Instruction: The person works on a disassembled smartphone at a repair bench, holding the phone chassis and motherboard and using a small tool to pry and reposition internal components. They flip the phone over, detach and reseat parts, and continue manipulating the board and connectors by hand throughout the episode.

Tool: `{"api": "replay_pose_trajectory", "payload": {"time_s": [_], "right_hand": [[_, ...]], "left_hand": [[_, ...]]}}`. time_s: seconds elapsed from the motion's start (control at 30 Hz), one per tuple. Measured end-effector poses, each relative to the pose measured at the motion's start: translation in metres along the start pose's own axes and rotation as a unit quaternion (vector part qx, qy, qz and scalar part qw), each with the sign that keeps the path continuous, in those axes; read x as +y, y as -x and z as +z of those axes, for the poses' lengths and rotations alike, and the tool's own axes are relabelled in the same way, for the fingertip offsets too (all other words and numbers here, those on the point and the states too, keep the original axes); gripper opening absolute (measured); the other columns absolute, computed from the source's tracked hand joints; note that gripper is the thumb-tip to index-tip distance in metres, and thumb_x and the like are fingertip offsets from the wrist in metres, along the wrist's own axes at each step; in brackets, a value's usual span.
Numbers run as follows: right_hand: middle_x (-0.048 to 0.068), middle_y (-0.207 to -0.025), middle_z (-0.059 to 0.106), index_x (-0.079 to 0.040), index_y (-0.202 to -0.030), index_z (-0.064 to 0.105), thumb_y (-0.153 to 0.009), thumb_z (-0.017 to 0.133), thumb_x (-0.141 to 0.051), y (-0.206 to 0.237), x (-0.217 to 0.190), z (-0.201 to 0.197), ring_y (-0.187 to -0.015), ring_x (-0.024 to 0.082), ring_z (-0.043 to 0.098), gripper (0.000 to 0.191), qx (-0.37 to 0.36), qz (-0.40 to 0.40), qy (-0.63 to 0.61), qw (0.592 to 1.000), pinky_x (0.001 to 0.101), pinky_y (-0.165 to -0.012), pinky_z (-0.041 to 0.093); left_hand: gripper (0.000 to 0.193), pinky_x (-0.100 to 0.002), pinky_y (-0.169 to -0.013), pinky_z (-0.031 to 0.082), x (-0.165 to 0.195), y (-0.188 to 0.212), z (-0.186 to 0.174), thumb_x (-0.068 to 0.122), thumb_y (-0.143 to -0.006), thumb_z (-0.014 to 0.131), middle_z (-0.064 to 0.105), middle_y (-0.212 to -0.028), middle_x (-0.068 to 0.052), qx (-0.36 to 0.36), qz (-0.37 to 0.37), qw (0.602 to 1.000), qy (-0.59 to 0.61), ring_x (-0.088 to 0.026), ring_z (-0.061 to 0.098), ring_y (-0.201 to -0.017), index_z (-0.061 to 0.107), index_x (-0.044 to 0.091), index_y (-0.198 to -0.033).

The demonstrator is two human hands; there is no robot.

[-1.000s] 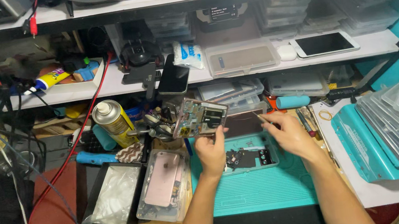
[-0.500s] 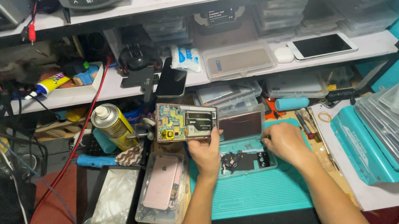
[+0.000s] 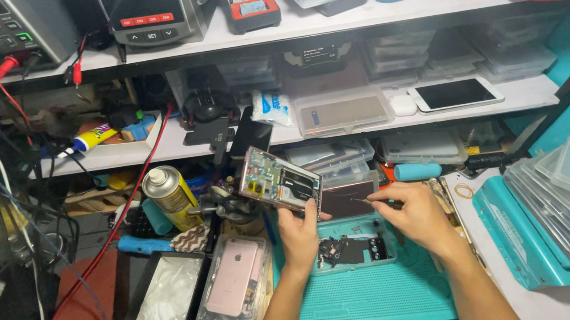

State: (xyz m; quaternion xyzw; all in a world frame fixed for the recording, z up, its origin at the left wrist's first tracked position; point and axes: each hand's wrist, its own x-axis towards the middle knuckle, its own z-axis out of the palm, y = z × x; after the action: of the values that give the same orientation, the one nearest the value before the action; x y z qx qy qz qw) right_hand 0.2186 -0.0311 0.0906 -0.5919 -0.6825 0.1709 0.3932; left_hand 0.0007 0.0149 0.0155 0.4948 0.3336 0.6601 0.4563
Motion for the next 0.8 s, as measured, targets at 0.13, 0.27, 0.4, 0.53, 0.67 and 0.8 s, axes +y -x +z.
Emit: {"api": "replay_pose_trajectory", "payload": {"time_s": [0.13,0.27,0.4,0.53,0.67,0.8], "right_hand": [[0.006,-0.086,0.078,-0.005,-0.103,0.078,-0.081,0.077,-0.014,-0.003,-0.014,0.008,-0.066,0.013,0.068,0.023,0.038,0.013,-0.066,0.997,0.0272,-0.061,0.053],[0.003,-0.084,0.075,-0.003,-0.099,0.078,-0.082,0.078,-0.013,0.001,-0.020,0.016,-0.063,0.009,0.061,0.019,0.069,-0.030,-0.085,0.994,0.0258,-0.057,0.049],[0.003,-0.078,0.070,-0.003,-0.098,0.079,-0.082,0.079,-0.010,0.005,-0.023,0.024,-0.058,0.009,0.051,0.017,0.084,-0.009,-0.111,0.990,0.0263,-0.052,0.040],[0.001,-0.080,0.070,-0.003,-0.097,0.079,-0.081,0.079,-0.008,0.011,-0.024,0.029,-0.058,0.007,0.050,0.016,0.080,-0.016,-0.131,0.988,0.0241,-0.052,0.039],[0.001,-0.084,0.072,-0.003,-0.096,0.079,-0.080,0.080,-0.007,0.014,-0.022,0.033,-0.064,0.006,0.054,0.016,0.073,-0.047,-0.122,0.989,0.0218,-0.055,0.041],[0.002,-0.087,0.074,-0.004,-0.096,0.080,-0.079,0.081,-0.006,0.016,-0.022,0.037,-0.068,0.006,0.061,0.017,0.058,-0.057,-0.127,0.989,0.0213,-0.057,0.044]], "left_hand": [[0.051,-0.030,-0.058,0.062,0.005,-0.001,-0.008,0.002,-0.097,0.061,0.072,-0.102,-0.014,-0.043,-0.006,0.993,-0.114,-0.019,0.075,-0.069,0.034,-0.008,-0.140],[0.095,-0.030,-0.055,0.062,0.019,0.003,-0.004,0.001,-0.093,0.061,0.070,-0.100,-0.014,-0.056,0.001,0.994,-0.095,-0.018,0.071,-0.068,-0.007,0.006,-0.158],[0.097,-0.029,-0.054,0.063,0.035,0.010,-0.004,0.000,-0.091,0.057,0.070,-0.100,-0.015,-0.067,0.001,0.993,-0.101,-0.017,0.072,-0.070,-0.009,0.012,-0.161],[0.063,-0.033,-0.067,0.058,0.038,0.016,-0.005,-0.001,-0.095,0.058,0.069,-0.123,-0.018,-0.089,0.097,0.974,-0.182,-0.025,0.070,-0.078,0.037,0.007,-0.154],[0.035,-0.036,-0.078,0.056,0.030,0.018,0.001,0.005,-0.093,0.072,0.070,-0.108,-0.018,-0.043,0.195,0.955,-0.219,-0.029,0.071,-0.092,0.064,0.004,-0.127],[0.026,-0.035,-0.065,0.051,0.022,0.020,0.004,0.010,-0.087,0.080,0.069,-0.091,-0.013,-0.015,0.142,0.962,-0.234,-0.024,0.066,-0.073,0.070,0.005,-0.110]]}}
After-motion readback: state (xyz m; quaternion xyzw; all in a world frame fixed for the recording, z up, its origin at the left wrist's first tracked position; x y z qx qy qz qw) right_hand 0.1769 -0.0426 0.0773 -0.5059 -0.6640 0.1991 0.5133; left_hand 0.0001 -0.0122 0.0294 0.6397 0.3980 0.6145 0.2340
